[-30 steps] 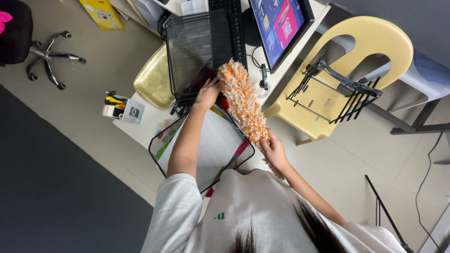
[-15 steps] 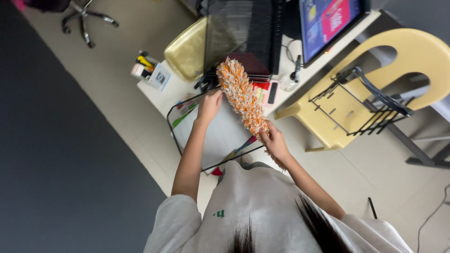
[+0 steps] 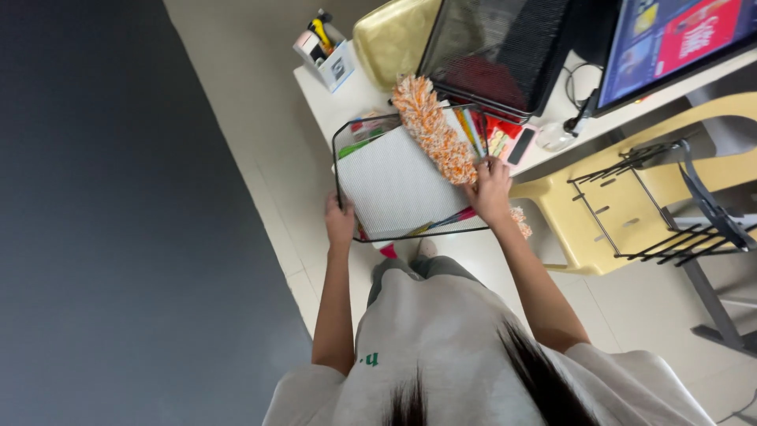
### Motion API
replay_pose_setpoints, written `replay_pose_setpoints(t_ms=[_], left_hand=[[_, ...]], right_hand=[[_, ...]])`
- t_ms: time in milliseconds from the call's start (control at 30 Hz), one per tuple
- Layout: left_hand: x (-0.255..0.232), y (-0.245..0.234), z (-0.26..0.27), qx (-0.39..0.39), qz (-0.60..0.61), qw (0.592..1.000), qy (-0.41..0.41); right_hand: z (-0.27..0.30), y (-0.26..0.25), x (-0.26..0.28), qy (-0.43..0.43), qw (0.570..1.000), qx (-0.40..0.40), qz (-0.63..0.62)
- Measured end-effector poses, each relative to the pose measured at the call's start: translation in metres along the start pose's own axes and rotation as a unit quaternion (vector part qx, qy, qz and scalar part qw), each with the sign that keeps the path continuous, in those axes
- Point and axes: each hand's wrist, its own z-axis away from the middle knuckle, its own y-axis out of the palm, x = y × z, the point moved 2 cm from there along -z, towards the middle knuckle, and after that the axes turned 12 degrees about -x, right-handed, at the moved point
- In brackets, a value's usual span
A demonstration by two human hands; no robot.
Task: The person cleans a black mesh tray by first dusting it with an orange duster and then wiping it with a red cloth. They repeat this process for multiple trays, stacking the cleaned ones on a desk.
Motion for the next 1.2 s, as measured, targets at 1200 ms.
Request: replay_pose_setpoints(t_ms=[1200], left_hand=[[-0.006, -0.219, 0.005, -0.112, 0.456, 0.85, -0.238]], right_hand=[[0.088, -0.003, 0.284, -0.419, 0.902, 0.072, -0.071]])
